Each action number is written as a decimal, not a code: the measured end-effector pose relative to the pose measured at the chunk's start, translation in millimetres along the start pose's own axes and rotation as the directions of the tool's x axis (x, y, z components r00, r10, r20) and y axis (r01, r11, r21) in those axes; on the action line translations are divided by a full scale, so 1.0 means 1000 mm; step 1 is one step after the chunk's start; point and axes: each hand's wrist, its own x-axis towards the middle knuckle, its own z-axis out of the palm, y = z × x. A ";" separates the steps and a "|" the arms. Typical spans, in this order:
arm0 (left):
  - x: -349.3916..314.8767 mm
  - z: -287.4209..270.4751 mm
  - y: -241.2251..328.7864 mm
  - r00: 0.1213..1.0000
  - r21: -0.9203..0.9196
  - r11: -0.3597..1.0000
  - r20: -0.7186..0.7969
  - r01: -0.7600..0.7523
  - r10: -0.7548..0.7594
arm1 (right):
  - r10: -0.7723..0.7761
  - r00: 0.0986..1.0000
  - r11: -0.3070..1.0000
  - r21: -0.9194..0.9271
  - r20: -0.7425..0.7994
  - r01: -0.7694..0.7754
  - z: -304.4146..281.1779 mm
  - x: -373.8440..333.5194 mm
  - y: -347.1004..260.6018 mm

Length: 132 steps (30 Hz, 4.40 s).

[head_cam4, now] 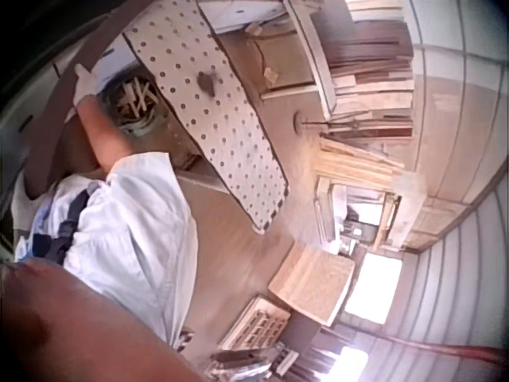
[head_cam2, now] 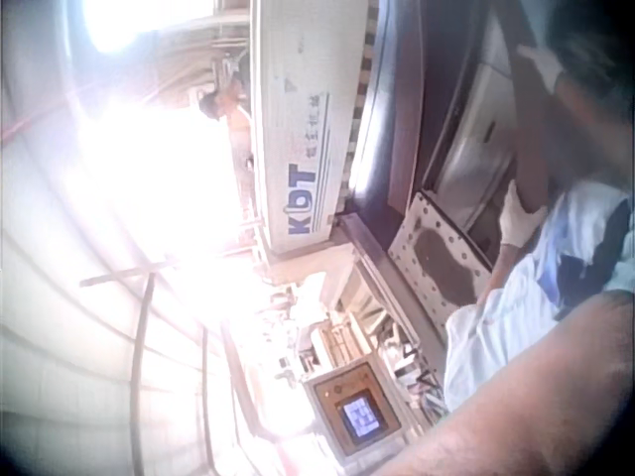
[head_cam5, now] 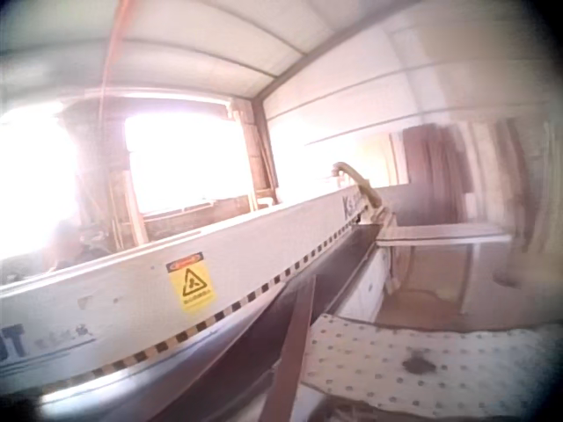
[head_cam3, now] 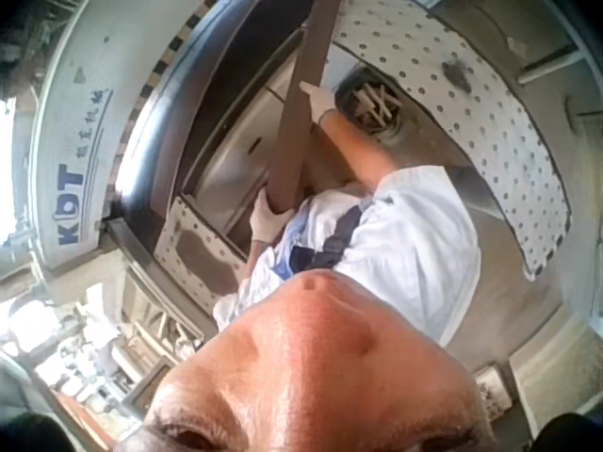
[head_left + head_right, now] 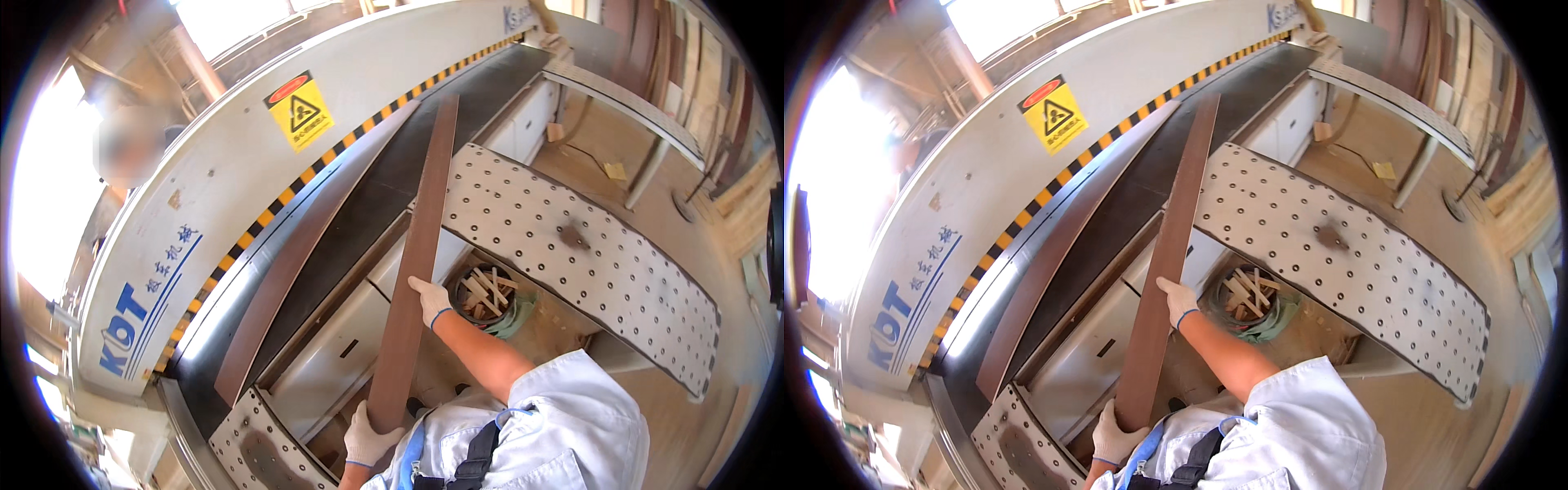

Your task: The person selects a large brown wood panel from a rack and carries it to a panel saw. They place the panel on the machine's table, align it against the fence, and operate the saw to cut the panel into smaller pieces. The person then removes the cut pieces from the machine.

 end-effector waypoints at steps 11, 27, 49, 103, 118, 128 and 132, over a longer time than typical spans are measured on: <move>0.150 -0.021 0.056 0.926 -0.452 0.830 0.020 -0.327 0.376 | -0.038 0.898 0.675 -0.651 0.438 0.346 -0.031 -0.159 0.069; 0.287 -0.242 -0.227 0.992 0.411 0.911 -0.123 0.018 0.036 | -0.188 0.976 0.972 -0.165 -0.112 0.168 -0.049 -0.156 0.003; 0.302 0.023 0.197 0.943 0.011 0.954 -0.153 -0.298 0.296 | -0.606 0.784 0.680 -0.598 -0.134 0.424 -0.180 -0.103 -0.331; -0.255 0.133 -0.079 -0.017 -0.368 0.828 -0.917 0.424 -0.399 | 0.165 0.545 -0.303 -0.484 0.822 0.821 0.135 0.042 -0.051; -0.362 0.253 -0.030 -0.615 -0.764 0.189 -0.618 0.617 -0.490 | 0.492 0.248 -0.046 -0.260 0.834 0.965 0.323 -0.041 0.370; -0.373 0.250 -0.034 -0.579 -0.751 0.173 -0.615 0.638 -0.535 | 0.507 0.193 -0.026 -0.209 0.840 0.978 0.306 -0.086 0.455; -0.396 0.255 -0.040 -0.562 -0.750 0.233 -0.631 0.619 -0.535 | 0.492 0.203 -0.079 -0.188 0.847 0.979 0.298 -0.097 0.442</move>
